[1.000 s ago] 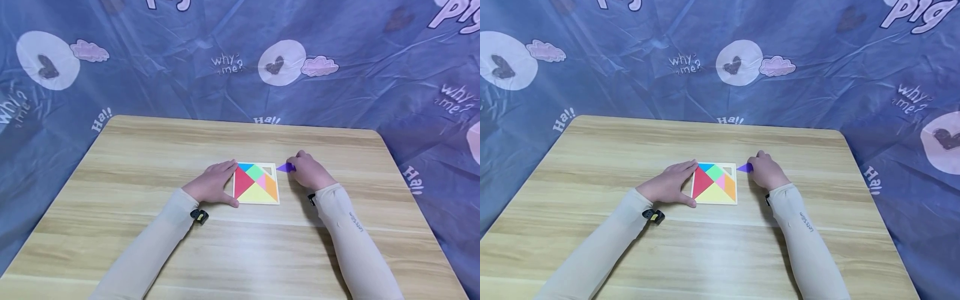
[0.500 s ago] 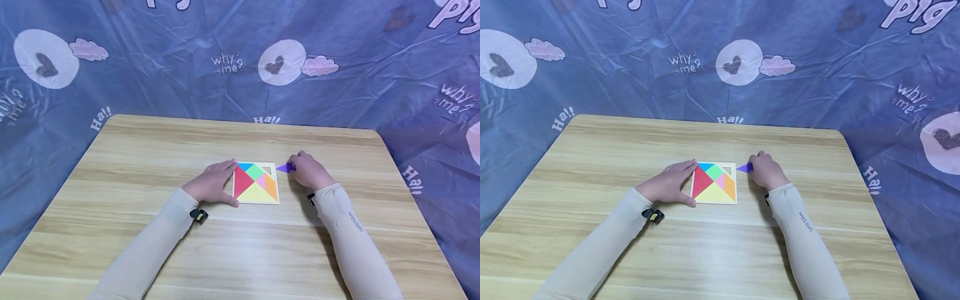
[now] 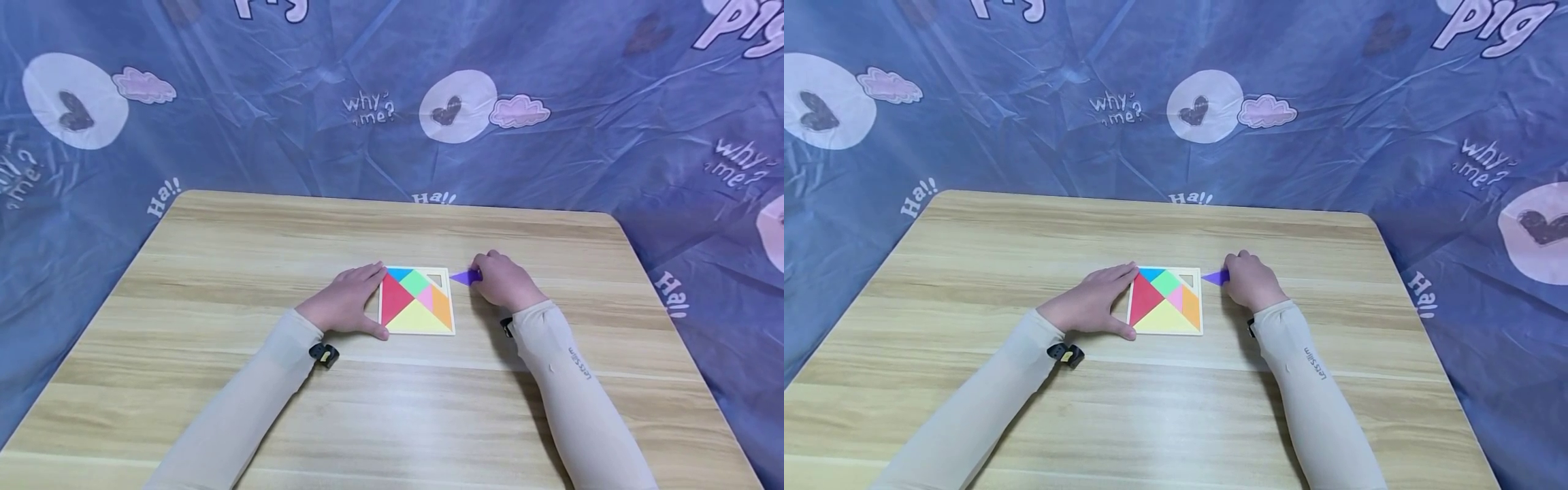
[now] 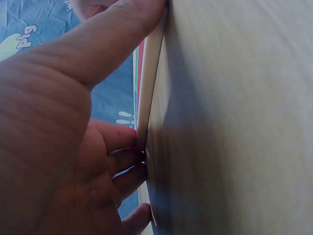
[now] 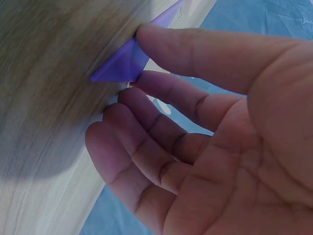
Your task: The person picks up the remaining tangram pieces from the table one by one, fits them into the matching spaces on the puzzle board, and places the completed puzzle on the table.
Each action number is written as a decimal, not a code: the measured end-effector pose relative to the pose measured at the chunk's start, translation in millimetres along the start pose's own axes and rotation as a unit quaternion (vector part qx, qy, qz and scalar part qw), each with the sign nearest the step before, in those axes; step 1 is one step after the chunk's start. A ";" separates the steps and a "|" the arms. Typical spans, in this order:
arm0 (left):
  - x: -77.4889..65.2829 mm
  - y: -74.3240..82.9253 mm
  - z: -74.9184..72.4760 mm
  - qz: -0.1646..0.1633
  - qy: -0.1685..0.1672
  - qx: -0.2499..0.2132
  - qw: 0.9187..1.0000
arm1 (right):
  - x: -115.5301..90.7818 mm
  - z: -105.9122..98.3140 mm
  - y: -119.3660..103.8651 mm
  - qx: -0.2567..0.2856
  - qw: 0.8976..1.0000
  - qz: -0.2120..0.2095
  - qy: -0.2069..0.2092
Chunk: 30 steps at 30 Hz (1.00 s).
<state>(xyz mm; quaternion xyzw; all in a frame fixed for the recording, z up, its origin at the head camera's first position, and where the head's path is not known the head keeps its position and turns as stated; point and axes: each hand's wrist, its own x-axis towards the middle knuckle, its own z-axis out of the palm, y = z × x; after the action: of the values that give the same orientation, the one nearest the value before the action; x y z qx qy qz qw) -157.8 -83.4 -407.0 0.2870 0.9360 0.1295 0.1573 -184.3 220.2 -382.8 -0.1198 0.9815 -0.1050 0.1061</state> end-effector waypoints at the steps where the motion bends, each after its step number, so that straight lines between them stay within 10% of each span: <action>1: -0.1 0.0 0.4 -0.001 -0.001 0.001 1.000 | 0.1 0.2 0.2 0.000 1.000 0.000 0.000; 30: -1.6 2.8 2.4 0.001 0.001 -0.009 1.000 | -3.9 -5.4 3.0 0.036 0.995 0.062 -0.069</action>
<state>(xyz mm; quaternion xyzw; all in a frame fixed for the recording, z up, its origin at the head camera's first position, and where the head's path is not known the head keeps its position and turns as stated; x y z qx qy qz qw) -154.3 -81.7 -407.9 0.2859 0.9349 0.1383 0.1586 -182.5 225.0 -377.6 -0.0614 0.9731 -0.1248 0.1837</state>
